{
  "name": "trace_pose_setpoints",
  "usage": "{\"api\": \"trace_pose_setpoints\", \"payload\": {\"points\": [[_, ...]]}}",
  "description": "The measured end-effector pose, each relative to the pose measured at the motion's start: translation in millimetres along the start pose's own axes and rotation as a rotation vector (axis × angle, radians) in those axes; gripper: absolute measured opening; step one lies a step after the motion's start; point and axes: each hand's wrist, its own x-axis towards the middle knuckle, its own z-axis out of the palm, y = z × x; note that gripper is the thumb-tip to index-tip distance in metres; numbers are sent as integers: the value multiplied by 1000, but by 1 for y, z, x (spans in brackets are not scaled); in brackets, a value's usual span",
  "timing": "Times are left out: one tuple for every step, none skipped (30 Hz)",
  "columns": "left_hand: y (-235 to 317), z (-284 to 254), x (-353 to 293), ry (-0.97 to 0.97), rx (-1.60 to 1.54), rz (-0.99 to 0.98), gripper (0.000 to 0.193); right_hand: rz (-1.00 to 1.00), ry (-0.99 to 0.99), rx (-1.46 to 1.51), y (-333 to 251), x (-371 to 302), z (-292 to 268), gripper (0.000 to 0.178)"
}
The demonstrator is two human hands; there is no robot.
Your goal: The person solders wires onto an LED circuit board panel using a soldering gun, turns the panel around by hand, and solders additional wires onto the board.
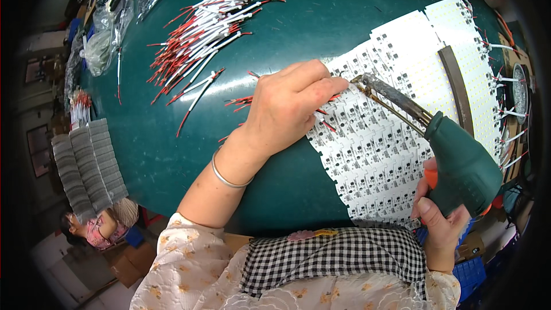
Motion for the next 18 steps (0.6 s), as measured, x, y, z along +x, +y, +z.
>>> {"api": "trace_pose_setpoints", "payload": {"points": [[0, 1, 0, -2, 0, 0, 38, -70, 58, -40, 6, 0, 1, 57], [-2, 3, -1, 7, 11, 20, 39, -69, 59, -41, 11, -1, -1, 57], [-3, 4, -2, 16, 22, 41, 39, -96, 59, -106, 16, -2, -4, 59], [-3, 4, -2, 16, 21, 40, 39, -124, 59, -171, 19, -2, -5, 60], [-2, 3, -2, 14, 27, 39, 40, -122, 58, -171, 16, -3, -3, 60], [-2, 3, -2, 12, 33, 38, 41, -67, 104, -80, 10, -4, 0, 62], [-2, 3, -1, 10, 33, 37, 41, -13, 150, 12, 4, -3, 1, 63], [-3, 4, -1, 17, 41, 45, 41, -14, 149, 10, -1, -1, 1, 63], [-3, 4, -2, 23, 49, 54, 42, -86, 142, 56, -6, 2, 1, 66], [-3, 3, -2, 25, 49, 53, 42, -158, 135, 102, -9, 5, 1, 68], [-2, 3, -2, 19, 51, 53, 41, -215, 159, 111, -6, 7, -3, 74], [-2, 2, -2, 13, 53, 54, 41, -216, 159, 112, -9, 8, -4, 74], [2, 0, -1, 13, 54, 55, 41, -198, 125, 130, -13, 9, -5, 75], [7, -3, 0, -19, 34, 2, 39, -180, 93, 149, -16, 10, -6, 76], [10, -5, 1, -52, 14, -51, 36, -223, 76, 154, -14, 12, -10, 76], [10, -4, 2, -52, 15, -49, 36, -224, 78, 155, -13, 13, -13, 76], [9, -4, 2, -35, -29, -34, 33, -252, 63, 155, -14, 13, -15, 76], [8, -4, 3, -19, -73, -18, 30, -280, 50, 155, -14, 13, -18, 76]]}}
